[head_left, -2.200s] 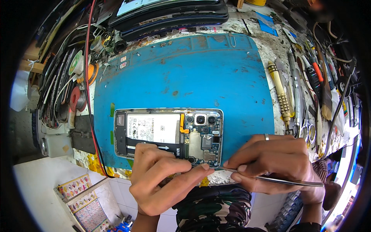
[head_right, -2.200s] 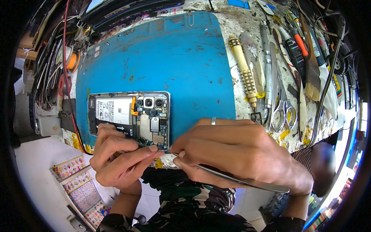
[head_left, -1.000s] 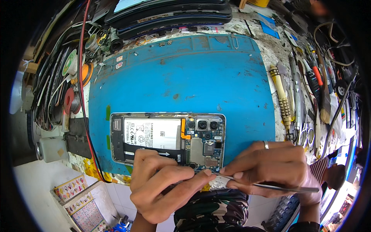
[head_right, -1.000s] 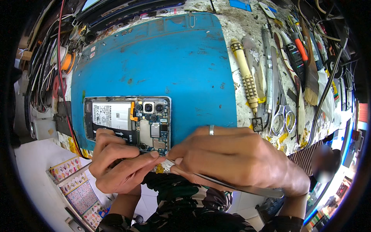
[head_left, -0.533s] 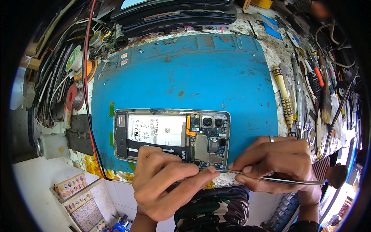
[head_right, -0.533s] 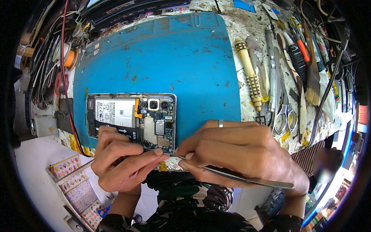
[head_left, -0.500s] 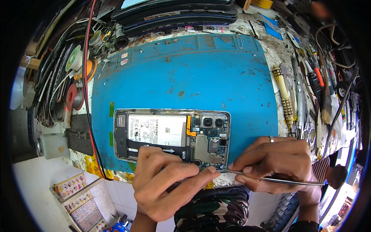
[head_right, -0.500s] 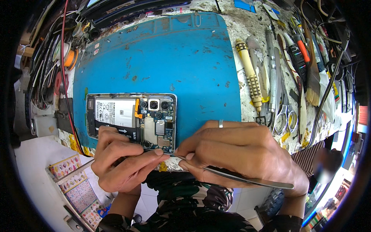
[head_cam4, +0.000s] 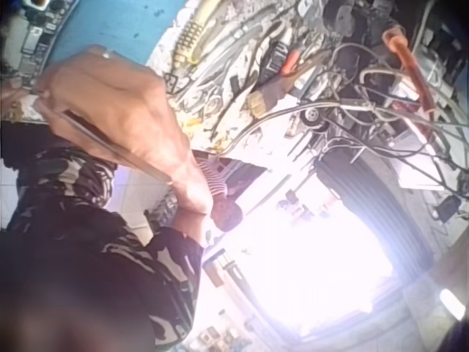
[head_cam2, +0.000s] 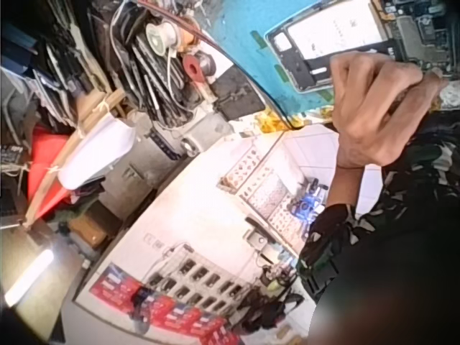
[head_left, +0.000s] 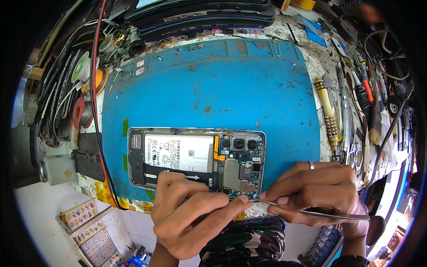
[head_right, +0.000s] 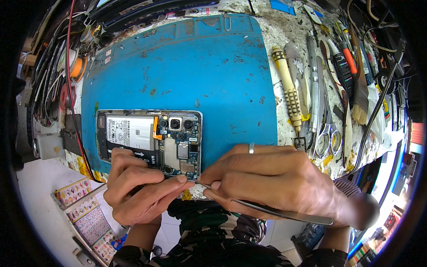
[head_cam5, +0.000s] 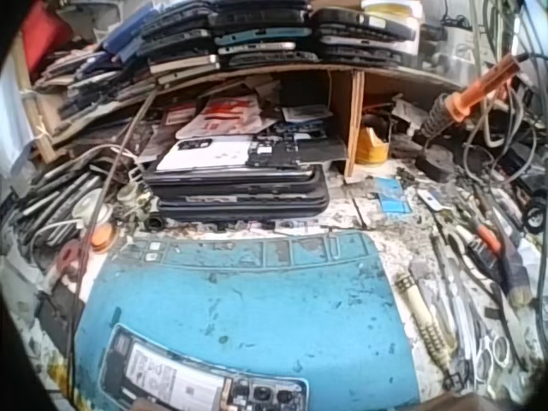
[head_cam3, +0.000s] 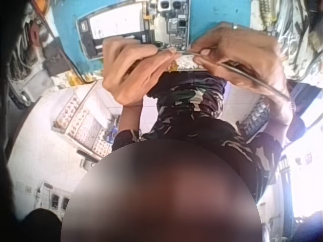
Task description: The person uses a metal spudger to pry and separate the phone's back cover from the frame. They work along the edges and corners, then flip the phone to continue prying the opposite side. The phone remains disassembled on the workbench.
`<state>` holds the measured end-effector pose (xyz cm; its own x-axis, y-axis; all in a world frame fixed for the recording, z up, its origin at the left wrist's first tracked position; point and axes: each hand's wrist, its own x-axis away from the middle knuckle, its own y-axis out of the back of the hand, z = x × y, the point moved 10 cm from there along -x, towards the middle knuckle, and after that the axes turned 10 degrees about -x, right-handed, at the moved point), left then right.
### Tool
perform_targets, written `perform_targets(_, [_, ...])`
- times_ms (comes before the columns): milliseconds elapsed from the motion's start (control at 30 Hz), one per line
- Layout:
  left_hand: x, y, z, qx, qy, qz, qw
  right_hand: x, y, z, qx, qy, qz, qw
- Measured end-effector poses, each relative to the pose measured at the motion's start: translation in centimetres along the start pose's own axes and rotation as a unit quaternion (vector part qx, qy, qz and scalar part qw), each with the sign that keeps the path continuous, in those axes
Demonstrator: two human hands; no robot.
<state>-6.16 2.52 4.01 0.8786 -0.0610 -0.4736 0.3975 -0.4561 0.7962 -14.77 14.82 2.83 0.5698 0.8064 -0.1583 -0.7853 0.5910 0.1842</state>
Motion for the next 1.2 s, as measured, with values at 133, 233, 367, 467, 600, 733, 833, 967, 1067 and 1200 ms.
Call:
perform_targets(133, [-0.1, 0.2, 0.0, 0.006, 0.006, -0.014, 1.000, 0.0, -0.1, 0.1, 0.011, 0.001, -0.008, 1.000])
perform_targets(233, [-0.1, 0.1, 0.0, 0.006, 0.009, -0.016, 1.000, 0.1, -0.3, 0.2, 0.025, 0.008, -0.007, 1.000])
perform_targets(367, [-0.2, 0.1, 0.0, 0.005, 0.009, -0.020, 1.000, 0.2, -0.4, 0.5, 0.038, 0.034, -0.008, 0.999])
perform_targets(467, [-0.1, 0.1, 0.0, 0.001, 0.011, -0.030, 0.999, 0.4, -0.6, 0.9, 0.056, 0.060, 0.002, 0.997])
perform_targets(600, [-0.1, 0.1, 0.1, -0.003, 0.020, -0.040, 0.999, 0.5, -0.1, 0.7, 0.015, 0.057, -0.022, 0.998])
perform_targets(733, [-0.1, 0.1, 0.1, -0.016, 0.024, -0.050, 0.998, 0.6, 0.3, 1.0, 0.009, 0.074, -0.034, 0.997])
perform_targets(833, [-0.2, 0.0, 0.2, -0.021, 0.045, -0.036, 0.998, 0.8, 0.5, 1.1, 0.018, 0.086, -0.038, 0.995])
perform_targets(967, [-0.5, -0.3, -0.2, -0.027, 0.053, -0.015, 0.998, 1.1, 0.5, 1.3, 0.030, 0.103, -0.038, 0.994])
perform_targets(1067, [-0.8, -0.3, -0.5, -0.035, 0.049, -0.020, 0.998, 1.3, 0.7, 1.4, 0.033, 0.105, -0.043, 0.993])
perform_targets(1200, [-1.1, -0.3, -1.1, -0.025, 0.039, -0.016, 0.999, 1.5, 0.7, 1.6, 0.040, 0.118, -0.041, 0.991])
